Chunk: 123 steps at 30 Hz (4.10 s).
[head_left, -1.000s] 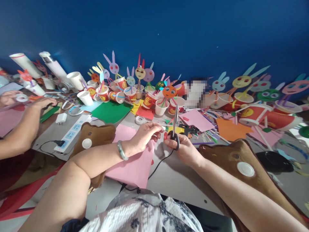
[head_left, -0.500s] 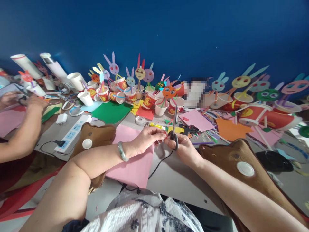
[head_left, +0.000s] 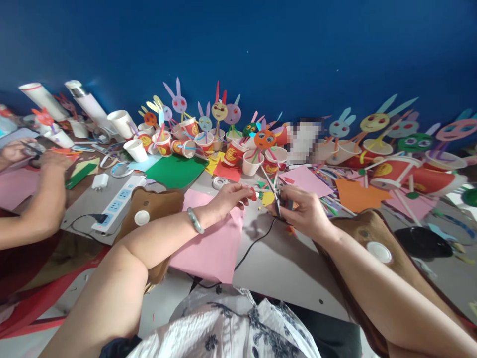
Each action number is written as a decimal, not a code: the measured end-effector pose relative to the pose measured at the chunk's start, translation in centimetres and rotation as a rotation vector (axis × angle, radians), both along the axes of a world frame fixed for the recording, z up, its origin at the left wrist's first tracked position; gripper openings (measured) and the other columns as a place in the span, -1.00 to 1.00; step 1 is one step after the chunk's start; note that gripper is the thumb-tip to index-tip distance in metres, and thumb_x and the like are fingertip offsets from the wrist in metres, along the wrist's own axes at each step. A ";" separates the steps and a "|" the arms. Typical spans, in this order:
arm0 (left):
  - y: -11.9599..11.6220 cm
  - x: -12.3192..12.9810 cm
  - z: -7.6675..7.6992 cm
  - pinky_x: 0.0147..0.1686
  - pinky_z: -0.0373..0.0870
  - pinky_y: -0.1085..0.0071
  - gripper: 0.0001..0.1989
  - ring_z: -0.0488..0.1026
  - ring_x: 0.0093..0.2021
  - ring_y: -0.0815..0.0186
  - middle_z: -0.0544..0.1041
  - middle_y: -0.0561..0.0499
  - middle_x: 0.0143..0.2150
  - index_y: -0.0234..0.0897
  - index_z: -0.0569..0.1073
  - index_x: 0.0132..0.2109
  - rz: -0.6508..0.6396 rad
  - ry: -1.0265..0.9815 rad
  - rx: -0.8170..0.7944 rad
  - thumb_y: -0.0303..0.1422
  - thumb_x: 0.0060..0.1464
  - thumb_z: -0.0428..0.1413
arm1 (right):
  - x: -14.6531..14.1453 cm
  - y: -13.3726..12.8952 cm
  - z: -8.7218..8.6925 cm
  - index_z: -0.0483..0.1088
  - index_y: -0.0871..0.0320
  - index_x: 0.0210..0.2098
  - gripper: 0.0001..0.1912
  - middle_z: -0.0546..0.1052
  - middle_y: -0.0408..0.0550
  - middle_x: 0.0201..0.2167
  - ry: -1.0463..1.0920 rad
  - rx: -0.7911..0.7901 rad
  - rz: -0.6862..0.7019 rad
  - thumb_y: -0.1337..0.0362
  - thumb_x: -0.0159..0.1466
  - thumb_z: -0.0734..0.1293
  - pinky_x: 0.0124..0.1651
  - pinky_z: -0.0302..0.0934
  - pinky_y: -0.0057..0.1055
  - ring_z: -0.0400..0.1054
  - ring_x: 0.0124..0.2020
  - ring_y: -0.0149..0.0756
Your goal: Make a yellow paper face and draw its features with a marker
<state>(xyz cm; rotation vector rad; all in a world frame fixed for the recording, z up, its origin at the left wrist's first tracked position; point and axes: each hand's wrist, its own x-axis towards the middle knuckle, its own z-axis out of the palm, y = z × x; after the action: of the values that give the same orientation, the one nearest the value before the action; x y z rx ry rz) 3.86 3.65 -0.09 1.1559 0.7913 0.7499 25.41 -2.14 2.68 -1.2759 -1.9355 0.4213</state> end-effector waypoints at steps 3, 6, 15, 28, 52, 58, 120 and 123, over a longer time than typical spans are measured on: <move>0.5 -0.2 -0.4 -0.41 0.27 0.49 -0.72 0.42 -0.42 0.46 0.57 0.00 -0.34 -0.34 0.55 -0.33 -0.037 0.049 0.064 -0.17 -0.05 0.30 | 1.2 0.5 1.4 0.26 0.07 -0.55 -0.66 0.38 -0.14 -0.57 -0.251 -0.077 -0.052 0.07 0.24 0.38 -0.39 0.07 -0.37 0.22 -0.50 -0.32; 0.7 -0.4 -0.3 -0.37 0.30 0.46 -0.76 0.40 -0.43 0.45 0.55 0.03 -0.41 -0.34 0.58 -0.35 -0.090 0.112 0.146 -0.22 -0.03 0.30 | 2.0 0.5 1.9 0.34 0.06 -0.52 -0.73 0.46 -0.09 -0.55 -0.552 -0.201 -0.143 0.08 0.21 0.37 -0.37 0.03 -0.33 0.30 -0.47 -0.24; -0.2 -0.1 -0.6 -0.22 0.42 0.42 -0.94 0.54 -0.33 0.33 0.65 -0.04 -0.36 -0.35 0.62 -0.37 -0.301 0.342 0.383 -0.44 0.05 0.27 | 6.0 -0.9 -0.9 0.51 0.08 -0.35 -0.71 0.63 0.03 -0.34 -0.768 -0.371 -0.429 0.01 0.25 0.31 -0.31 0.05 -0.30 0.45 -0.33 -0.09; -0.3 0.3 -2.4 -0.26 0.37 0.42 -0.90 0.55 -0.31 0.29 0.67 -0.07 -0.33 -0.35 0.64 -0.27 -0.323 0.566 0.645 -0.49 0.10 0.20 | 7.1 -1.8 0.1 0.50 0.19 -0.14 -0.68 0.62 0.20 -0.12 -0.631 -0.423 -0.653 0.08 0.28 0.32 -0.09 0.03 -0.20 0.39 -0.17 -0.06; 0.2 0.8 -4.2 0.00 0.44 0.26 -0.94 0.52 -0.12 0.17 0.58 -0.09 -0.23 -0.29 0.63 -0.28 -0.293 0.659 0.937 -0.46 0.10 0.24 | 10.9 -1.8 -1.0 0.58 0.16 -0.16 -0.65 0.63 0.14 -0.19 -0.531 -0.566 -0.709 0.03 0.22 0.41 -0.20 0.13 -0.25 0.39 -0.24 -0.11; 0.1 0.9 -4.1 0.01 0.43 0.26 -0.94 0.52 -0.12 0.16 0.58 -0.08 -0.23 -0.29 0.62 -0.28 -0.288 0.676 0.931 -0.45 0.08 0.23 | 11.1 -1.3 -0.7 0.59 0.18 -0.19 -0.72 0.62 0.09 -0.22 -0.490 -0.585 -0.678 0.13 0.18 0.47 -0.19 0.14 -0.29 0.38 -0.26 -0.17; 2.1 -1.9 0.6 0.01 0.46 0.39 -0.66 0.56 0.01 0.23 0.61 -0.14 0.03 -0.32 0.51 0.06 -0.473 0.952 0.956 -0.53 0.14 0.07 | -0.6 -6.0 -7.2 0.36 0.25 0.35 -0.15 0.43 0.31 0.34 -0.729 0.059 0.194 -0.31 0.39 0.18 0.37 0.06 0.17 0.31 0.34 0.19; 1.8 -2.0 1.8 -0.05 0.43 0.40 -0.71 0.56 -0.07 0.25 0.65 -0.10 -0.04 -0.28 0.54 0.04 -0.497 0.961 0.938 -0.41 0.25 0.02 | -0.6 -5.9 -7.2 0.30 0.20 0.40 -0.15 0.41 0.28 0.35 -0.712 0.052 0.208 -0.29 0.39 0.20 0.39 0.07 0.18 0.29 0.37 0.18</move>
<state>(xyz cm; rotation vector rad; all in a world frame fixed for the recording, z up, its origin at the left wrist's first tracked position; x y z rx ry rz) 1.81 5.43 1.73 2.5422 0.8651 0.0518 24.84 -8.08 -4.57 -1.2994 -2.6643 -0.0017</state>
